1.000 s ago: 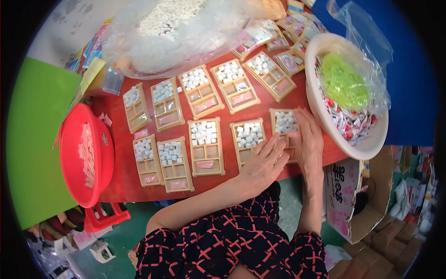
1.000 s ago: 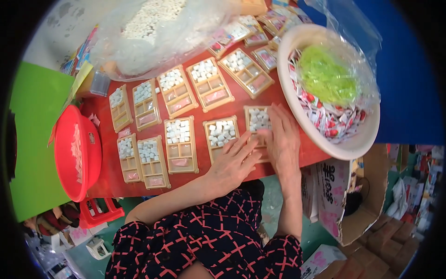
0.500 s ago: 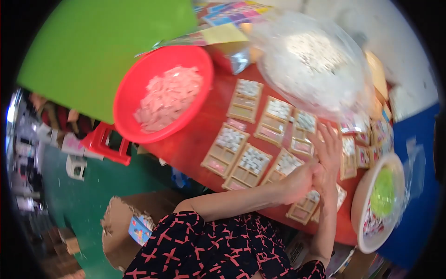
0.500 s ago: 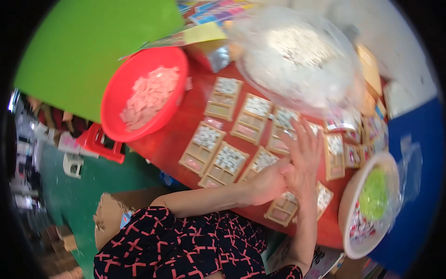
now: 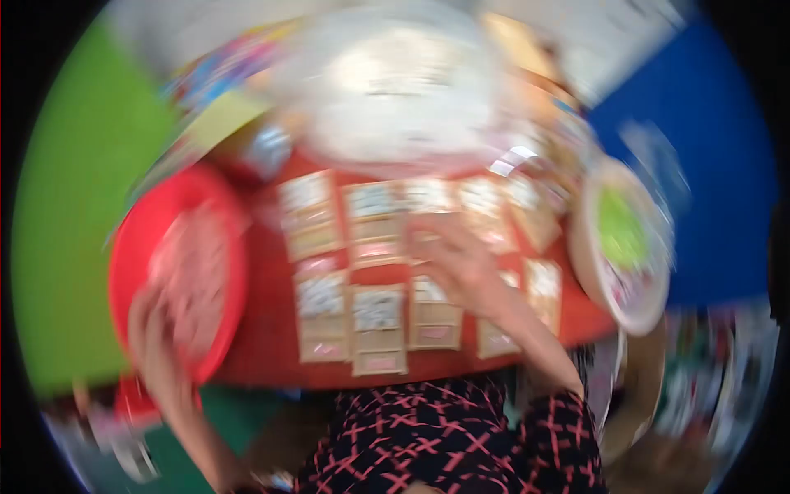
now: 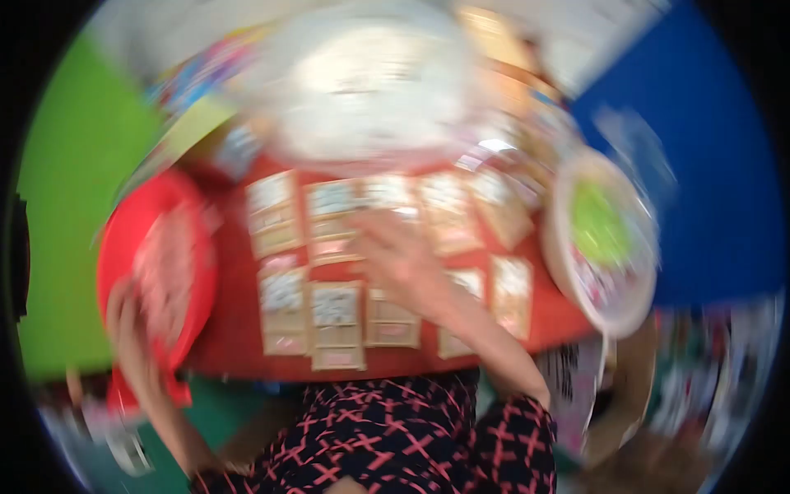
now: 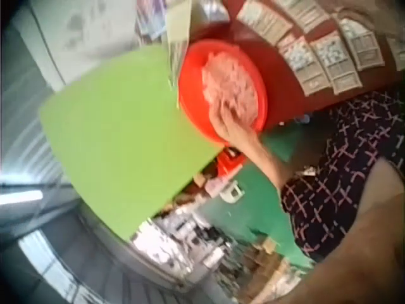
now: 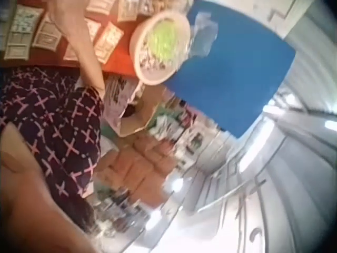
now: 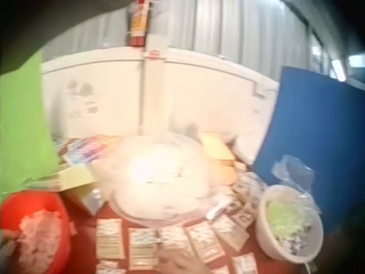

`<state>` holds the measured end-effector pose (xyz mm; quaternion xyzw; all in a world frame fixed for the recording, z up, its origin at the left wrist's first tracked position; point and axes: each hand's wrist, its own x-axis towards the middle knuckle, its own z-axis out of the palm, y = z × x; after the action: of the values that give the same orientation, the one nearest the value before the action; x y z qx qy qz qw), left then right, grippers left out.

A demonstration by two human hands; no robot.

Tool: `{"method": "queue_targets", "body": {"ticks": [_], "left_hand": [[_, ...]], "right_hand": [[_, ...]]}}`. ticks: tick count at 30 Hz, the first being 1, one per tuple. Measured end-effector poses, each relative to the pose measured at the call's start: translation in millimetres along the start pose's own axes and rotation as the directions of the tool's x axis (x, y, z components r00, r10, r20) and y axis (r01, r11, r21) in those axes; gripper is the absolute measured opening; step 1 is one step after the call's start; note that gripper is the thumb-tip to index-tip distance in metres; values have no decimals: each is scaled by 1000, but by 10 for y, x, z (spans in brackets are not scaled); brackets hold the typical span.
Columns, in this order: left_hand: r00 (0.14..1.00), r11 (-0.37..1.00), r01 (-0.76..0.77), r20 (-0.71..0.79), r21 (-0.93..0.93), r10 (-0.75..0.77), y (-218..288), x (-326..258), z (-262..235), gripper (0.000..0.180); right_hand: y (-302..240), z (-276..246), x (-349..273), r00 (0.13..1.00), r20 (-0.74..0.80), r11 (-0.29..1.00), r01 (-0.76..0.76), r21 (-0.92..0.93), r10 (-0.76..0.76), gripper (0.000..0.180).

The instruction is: Packaging small white cubes, pink strips, and product packets into plastic trays and then bagging the trays.

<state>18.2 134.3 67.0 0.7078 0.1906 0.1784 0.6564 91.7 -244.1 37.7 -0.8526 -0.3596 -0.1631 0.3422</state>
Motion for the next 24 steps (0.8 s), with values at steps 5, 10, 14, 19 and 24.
{"method": "queue_targets", "body": {"ticks": [5,10,14,19,24], "left_hand": [[980,979,77,196,-190,-39,-63,-329,195,17],[829,953,153,558,-262,20,207,-677,1511,9],[395,989,72,914,-126,87,550,-1167,2666,16],[-204,895,-334,950,-296,238,645,-1925,4305,14],[-488,497,-780,867,-380,-103,78,-2020,5419,46]], "right_hand": [[24,-804,-682,898,-318,881,-392,-263,305,16],[530,-2248,-1879,406,-326,211,-843,-495,854,17],[1129,-2707,-2114,338,-150,288,-916,-280,929,40],[1373,-2816,-2129,525,-51,497,-829,-256,850,58],[1103,-2743,-2026,497,-108,434,-828,-354,861,31]]}}
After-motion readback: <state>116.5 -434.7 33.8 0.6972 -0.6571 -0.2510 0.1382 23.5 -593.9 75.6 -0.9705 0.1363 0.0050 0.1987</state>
